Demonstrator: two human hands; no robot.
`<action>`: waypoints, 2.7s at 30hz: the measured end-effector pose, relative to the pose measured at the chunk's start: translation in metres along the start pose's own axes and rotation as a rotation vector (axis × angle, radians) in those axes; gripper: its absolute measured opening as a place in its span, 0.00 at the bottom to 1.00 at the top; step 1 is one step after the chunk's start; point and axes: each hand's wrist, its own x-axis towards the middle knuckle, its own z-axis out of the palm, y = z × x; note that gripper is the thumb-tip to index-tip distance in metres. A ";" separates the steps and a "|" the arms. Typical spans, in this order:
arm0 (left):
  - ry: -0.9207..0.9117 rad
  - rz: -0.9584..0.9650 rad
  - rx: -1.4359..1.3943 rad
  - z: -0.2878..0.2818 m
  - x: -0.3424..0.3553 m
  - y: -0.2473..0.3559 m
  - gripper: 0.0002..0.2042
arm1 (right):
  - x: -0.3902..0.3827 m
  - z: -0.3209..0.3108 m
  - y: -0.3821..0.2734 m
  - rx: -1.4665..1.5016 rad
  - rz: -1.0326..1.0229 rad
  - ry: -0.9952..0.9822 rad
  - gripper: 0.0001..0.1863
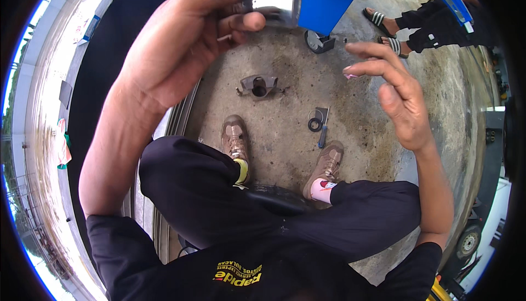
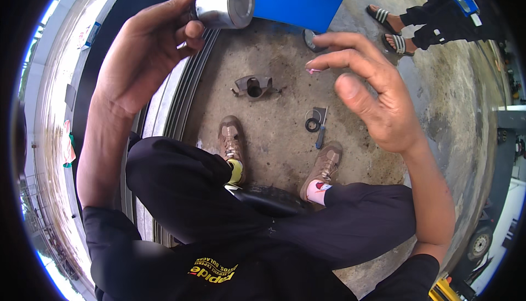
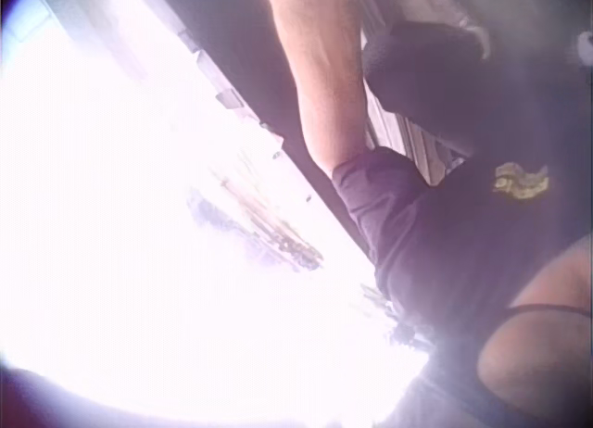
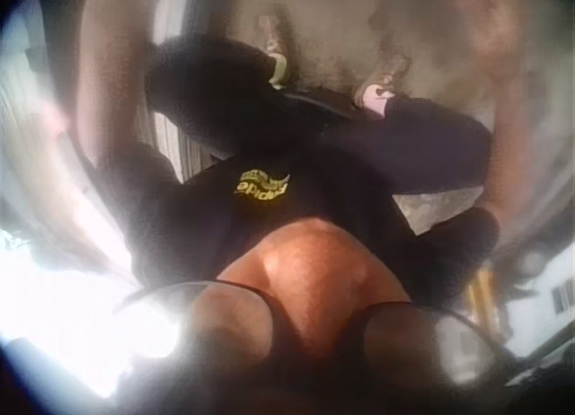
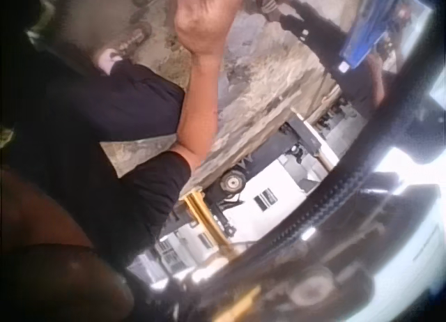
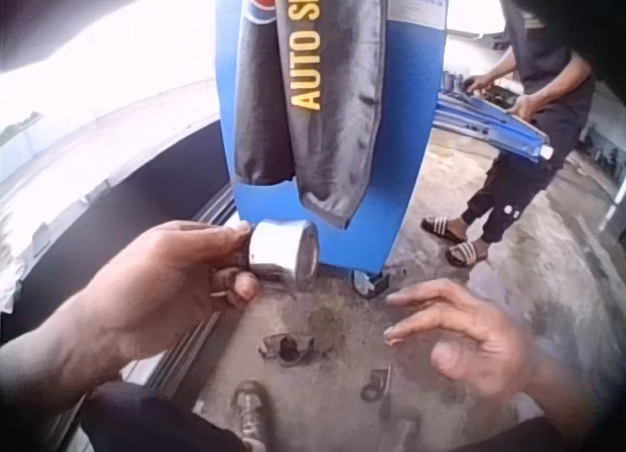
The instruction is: The person removes a brake piston and seals from packaging and then installs a seal into a brake caliper housing by hand and using a screwdriver.
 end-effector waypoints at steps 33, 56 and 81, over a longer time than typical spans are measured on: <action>0.439 0.236 0.342 -0.204 0.154 -0.371 0.13 | 0.057 0.402 0.232 1.238 1.001 0.376 0.18; 0.412 0.236 0.354 -0.204 0.152 -0.373 0.14 | 0.058 0.378 0.244 1.098 1.036 0.302 0.12; 0.358 0.243 0.310 -0.205 0.158 -0.376 0.12 | 0.051 0.373 0.245 -0.093 0.570 -0.142 0.13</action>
